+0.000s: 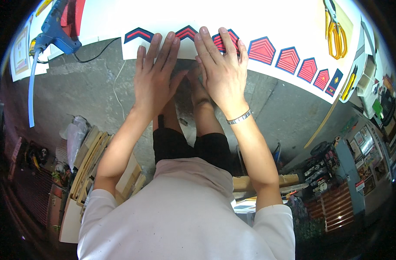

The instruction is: The person uses a hot glue gun to attach small fabric patches and a circular badge onto a white board. They apply glue to each item and press it into place, arranging them in a row.

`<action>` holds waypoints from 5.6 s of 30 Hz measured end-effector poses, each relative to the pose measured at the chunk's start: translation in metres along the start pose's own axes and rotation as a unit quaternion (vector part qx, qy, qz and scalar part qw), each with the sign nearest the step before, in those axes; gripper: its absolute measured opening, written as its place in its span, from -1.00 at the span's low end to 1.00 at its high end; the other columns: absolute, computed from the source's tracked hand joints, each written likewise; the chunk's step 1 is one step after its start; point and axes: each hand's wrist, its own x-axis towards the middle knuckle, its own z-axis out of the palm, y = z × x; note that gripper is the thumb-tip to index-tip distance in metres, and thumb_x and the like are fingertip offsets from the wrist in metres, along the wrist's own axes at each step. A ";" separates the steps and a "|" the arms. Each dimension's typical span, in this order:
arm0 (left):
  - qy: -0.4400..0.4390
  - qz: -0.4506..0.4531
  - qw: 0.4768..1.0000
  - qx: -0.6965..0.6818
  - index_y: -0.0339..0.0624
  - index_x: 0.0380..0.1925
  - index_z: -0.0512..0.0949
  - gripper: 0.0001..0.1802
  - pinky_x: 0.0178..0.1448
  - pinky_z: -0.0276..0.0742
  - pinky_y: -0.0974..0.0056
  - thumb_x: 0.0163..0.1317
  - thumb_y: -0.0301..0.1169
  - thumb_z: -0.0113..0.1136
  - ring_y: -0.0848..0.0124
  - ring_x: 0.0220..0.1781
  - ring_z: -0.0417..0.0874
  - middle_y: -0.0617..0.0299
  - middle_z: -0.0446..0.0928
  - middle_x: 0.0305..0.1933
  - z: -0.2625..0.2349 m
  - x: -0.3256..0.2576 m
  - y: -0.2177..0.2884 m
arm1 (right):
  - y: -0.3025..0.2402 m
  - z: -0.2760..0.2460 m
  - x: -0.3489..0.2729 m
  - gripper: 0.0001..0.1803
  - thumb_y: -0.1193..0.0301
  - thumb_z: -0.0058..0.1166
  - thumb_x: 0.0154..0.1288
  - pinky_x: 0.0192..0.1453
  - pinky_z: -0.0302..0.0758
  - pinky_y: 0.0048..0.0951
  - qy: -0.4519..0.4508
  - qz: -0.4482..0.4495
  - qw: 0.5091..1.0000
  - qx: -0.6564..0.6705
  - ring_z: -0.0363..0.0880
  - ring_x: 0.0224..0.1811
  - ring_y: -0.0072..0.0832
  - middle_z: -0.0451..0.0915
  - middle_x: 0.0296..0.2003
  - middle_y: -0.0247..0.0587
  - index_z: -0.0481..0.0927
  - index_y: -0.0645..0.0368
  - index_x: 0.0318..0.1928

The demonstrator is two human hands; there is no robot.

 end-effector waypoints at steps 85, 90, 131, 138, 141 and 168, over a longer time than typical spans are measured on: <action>0.054 0.031 0.997 -0.036 -0.26 0.49 0.28 0.01 0.65 0.11 -0.09 0.10 -0.04 0.43 0.18 0.65 0.21 0.10 0.27 0.60 -0.039 0.007 -0.016 | 0.001 -0.024 -0.018 -0.45 0.14 0.07 0.51 0.62 0.04 0.07 0.062 0.037 0.997 0.001 0.20 0.58 -0.13 0.37 0.51 -0.32 0.49 -0.04 0.43; 0.030 0.085 0.996 0.002 -0.15 0.52 0.26 -0.01 0.65 0.14 -0.04 0.11 -0.11 0.45 0.25 0.64 0.22 0.20 0.27 0.61 -0.015 0.013 -0.011 | -0.007 -0.005 -0.009 -0.45 0.14 0.01 0.56 0.60 0.09 0.07 -0.008 -0.020 0.998 -0.063 0.19 0.58 -0.13 0.36 0.51 -0.36 0.45 -0.06 0.47; -0.005 0.054 0.998 -0.029 -0.12 0.52 0.27 -0.02 0.68 0.06 0.04 0.10 -0.16 0.46 0.27 0.67 0.19 0.18 0.26 0.60 0.004 0.021 0.014 | 0.007 -0.042 0.013 -0.62 0.27 0.23 0.36 0.25 0.35 -0.11 0.011 -0.013 1.000 -0.020 0.47 0.23 -0.21 0.53 0.21 -0.27 0.65 0.02 0.15; -0.006 0.059 0.998 -0.021 -0.14 0.53 0.25 0.00 0.69 0.06 0.04 0.10 -0.14 0.46 0.27 0.67 0.16 0.17 0.24 0.61 0.003 0.020 0.015 | 0.005 -0.037 0.009 -0.63 0.28 0.36 0.28 0.22 0.38 -0.16 -0.017 -0.067 0.997 -0.045 0.48 0.17 -0.23 0.56 0.19 -0.28 0.73 -0.04 0.10; -0.020 0.052 0.998 -0.022 -0.13 0.54 0.24 0.01 0.69 0.04 0.03 0.11 -0.12 0.45 0.27 0.68 0.14 0.16 0.22 0.62 0.003 0.021 0.016 | 0.010 -0.048 0.010 -0.73 0.32 0.30 0.29 0.19 0.36 -0.14 -0.006 -0.042 0.998 0.055 0.48 0.11 -0.27 0.58 0.08 -0.27 0.74 0.08 -0.03; 0.019 0.060 0.997 -0.045 -0.14 0.50 0.32 -0.04 0.72 -0.05 -0.04 0.09 -0.16 0.48 0.29 0.68 0.12 0.18 0.23 0.61 0.007 0.018 0.013 | 0.023 -0.034 0.057 -0.87 0.52 0.33 0.22 -0.18 0.61 -0.28 -0.065 0.073 0.968 0.233 0.71 -0.30 -0.21 0.63 -0.35 -0.06 0.66 0.30 -0.27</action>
